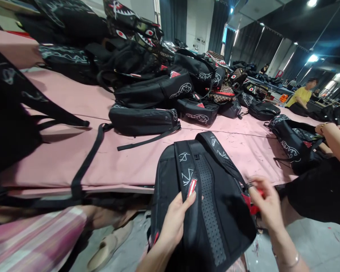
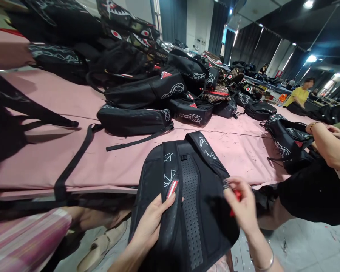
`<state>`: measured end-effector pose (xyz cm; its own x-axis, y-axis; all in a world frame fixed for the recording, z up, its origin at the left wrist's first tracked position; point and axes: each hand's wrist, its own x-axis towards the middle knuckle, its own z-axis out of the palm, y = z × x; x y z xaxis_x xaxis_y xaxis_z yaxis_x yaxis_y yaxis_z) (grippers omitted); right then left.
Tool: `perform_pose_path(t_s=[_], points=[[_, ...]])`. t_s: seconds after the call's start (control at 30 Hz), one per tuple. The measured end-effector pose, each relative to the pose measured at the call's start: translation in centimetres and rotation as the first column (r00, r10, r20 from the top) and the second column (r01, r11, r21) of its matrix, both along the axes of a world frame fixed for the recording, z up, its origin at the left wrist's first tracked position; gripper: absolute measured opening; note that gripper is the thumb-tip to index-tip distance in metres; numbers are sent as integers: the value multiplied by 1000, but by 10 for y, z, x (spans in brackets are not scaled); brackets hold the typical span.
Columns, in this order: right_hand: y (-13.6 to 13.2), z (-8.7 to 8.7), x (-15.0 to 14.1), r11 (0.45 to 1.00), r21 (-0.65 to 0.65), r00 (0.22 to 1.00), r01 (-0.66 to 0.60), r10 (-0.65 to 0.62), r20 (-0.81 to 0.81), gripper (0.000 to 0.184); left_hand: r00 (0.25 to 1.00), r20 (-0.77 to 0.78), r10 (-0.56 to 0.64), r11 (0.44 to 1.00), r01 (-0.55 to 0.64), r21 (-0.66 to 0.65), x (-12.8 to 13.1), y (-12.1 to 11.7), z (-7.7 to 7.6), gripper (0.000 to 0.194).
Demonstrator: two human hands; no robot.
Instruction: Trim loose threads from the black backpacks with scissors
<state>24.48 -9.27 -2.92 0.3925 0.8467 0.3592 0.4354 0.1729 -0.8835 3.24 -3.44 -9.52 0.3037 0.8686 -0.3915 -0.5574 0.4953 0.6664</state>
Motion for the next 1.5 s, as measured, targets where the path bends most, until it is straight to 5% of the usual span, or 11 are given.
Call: perform_pose_path(t_s=[0.07,0.17,0.43,0.83,1.5], points=[[9,-10,-18,932,-195,952,-305,291,-98,23,999,29,-35,999,35,11,-2,-3,-3,42],[28,-29,-39,855,-259,889,-450,403,-218,20,996,48,-70,998,69,15,-5,-4,-8,39],[54,-53,-52,884,-324,941,-337,329,-81,21,997,62,-38,999,40,-23,-8,2,-13,43],[50,-61,-66,916,-282,958,-286,275,-77,23,1000,-27,6,1000,-6,5,-8,2,-15,51],[58,-64,-60,913,-255,947,-318,318,-45,21,999,41,31,999,-30,-36,-6,3,-14,48]])
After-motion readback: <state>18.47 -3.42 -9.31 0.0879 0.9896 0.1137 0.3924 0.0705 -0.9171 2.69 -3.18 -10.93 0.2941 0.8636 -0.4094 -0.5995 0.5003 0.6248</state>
